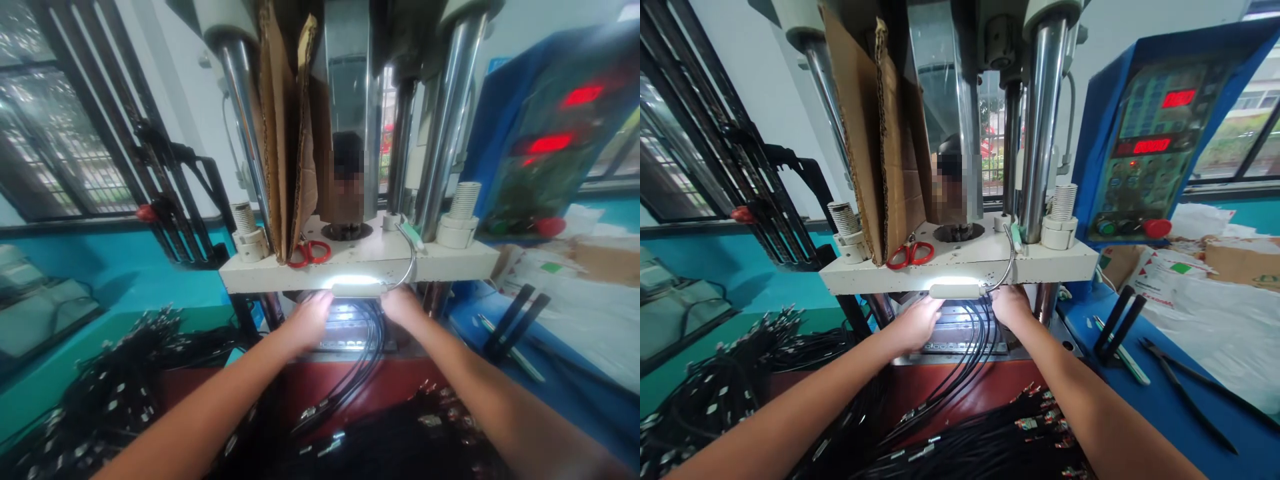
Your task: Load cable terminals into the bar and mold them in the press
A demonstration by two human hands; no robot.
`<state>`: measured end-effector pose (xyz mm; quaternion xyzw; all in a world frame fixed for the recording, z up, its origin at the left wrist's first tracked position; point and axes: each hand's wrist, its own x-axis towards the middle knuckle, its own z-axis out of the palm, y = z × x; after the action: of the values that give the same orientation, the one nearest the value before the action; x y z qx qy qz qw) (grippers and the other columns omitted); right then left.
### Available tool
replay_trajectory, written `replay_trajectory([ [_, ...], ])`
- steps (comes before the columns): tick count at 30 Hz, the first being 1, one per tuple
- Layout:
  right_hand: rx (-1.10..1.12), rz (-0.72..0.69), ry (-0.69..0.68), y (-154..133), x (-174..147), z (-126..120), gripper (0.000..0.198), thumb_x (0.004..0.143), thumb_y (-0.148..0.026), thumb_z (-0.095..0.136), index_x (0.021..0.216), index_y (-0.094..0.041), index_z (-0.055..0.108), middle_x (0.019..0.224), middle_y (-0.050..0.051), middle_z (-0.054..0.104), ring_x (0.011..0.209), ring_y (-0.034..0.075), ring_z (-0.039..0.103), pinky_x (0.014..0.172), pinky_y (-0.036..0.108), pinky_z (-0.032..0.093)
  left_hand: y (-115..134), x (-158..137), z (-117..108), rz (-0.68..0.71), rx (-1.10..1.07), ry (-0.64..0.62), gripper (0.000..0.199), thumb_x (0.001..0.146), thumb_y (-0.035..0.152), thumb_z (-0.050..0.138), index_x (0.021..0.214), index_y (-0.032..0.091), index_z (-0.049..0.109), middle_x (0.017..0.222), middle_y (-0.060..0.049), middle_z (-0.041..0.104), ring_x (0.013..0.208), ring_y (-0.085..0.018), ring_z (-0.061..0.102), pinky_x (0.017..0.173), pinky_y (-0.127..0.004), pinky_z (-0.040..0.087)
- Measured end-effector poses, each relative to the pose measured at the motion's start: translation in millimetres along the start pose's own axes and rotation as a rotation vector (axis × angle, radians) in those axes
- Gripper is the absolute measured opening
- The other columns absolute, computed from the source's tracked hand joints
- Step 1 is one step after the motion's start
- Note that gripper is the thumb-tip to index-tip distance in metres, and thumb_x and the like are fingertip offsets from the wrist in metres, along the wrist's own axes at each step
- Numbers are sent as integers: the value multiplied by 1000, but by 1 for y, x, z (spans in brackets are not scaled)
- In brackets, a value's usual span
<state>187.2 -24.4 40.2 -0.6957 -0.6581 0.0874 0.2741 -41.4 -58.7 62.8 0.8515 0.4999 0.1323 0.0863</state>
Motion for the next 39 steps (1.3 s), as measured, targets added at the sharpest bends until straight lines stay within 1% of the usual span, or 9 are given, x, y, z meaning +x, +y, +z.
replay_trajectory([
  [4,74,-126,-2,-14,-35,-20,21,89,-29,53,85,-19,72,92,8,73,91,22,66,84,32,47,-19,23,9,32,23,-22,42,88,18,41,129,21,48,137,-9,50,126,-23,45,105,-37,37],
  [9,189,-179,41,-19,-61,-31,25,88,-27,47,94,-23,72,94,3,74,88,21,67,78,29,48,-32,25,15,21,58,-24,41,87,20,44,127,23,48,133,-8,53,122,-23,48,104,-37,37],
  [14,241,-153,123,-7,-79,-32,27,90,-30,45,99,-24,70,104,4,71,95,21,64,83,31,47,-36,25,19,8,78,-1,41,86,23,46,127,24,49,132,-8,53,122,-25,48,105,-38,37],
  [17,255,-187,164,-3,-88,-33,26,90,-30,45,99,-22,69,102,5,69,94,21,63,85,31,46,-37,27,20,-2,74,1,45,84,20,47,129,22,47,132,-8,53,121,-24,49,103,-36,39],
  [21,257,-243,163,-4,-96,-32,25,92,-27,45,97,-21,68,94,4,68,89,20,62,81,31,46,-38,29,22,-38,73,17,49,82,13,42,130,17,47,127,-10,57,114,-23,54,101,-36,42],
  [25,276,-233,142,-8,-100,-29,26,92,-28,44,101,-22,67,97,5,68,90,21,63,83,32,47,-34,28,25,-3,74,39,57,76,6,42,130,22,49,139,-6,48,126,-22,44,106,-33,36],
  [30,277,-238,126,-12,-102,-24,29,93,-30,42,106,-21,66,103,7,68,95,22,63,89,33,46,-34,27,27,-25,75,45,55,75,5,42,126,24,53,140,-6,46,129,-24,41,105,-37,38],
  [34,299,-215,153,-16,-102,-21,32,95,-33,39,105,-22,67,106,7,69,100,22,62,91,32,45,-34,29,29,-31,80,41,57,75,7,46,129,25,50,140,-7,47,127,-25,43,106,-39,36],
  [39,313,-241,142,-23,-102,-20,34,94,-32,39,106,-20,68,107,8,69,101,22,62,94,32,44,-28,30,28,-12,83,60,56,75,7,45,130,20,51,139,-9,48,121,-24,48,106,-39,36],
])
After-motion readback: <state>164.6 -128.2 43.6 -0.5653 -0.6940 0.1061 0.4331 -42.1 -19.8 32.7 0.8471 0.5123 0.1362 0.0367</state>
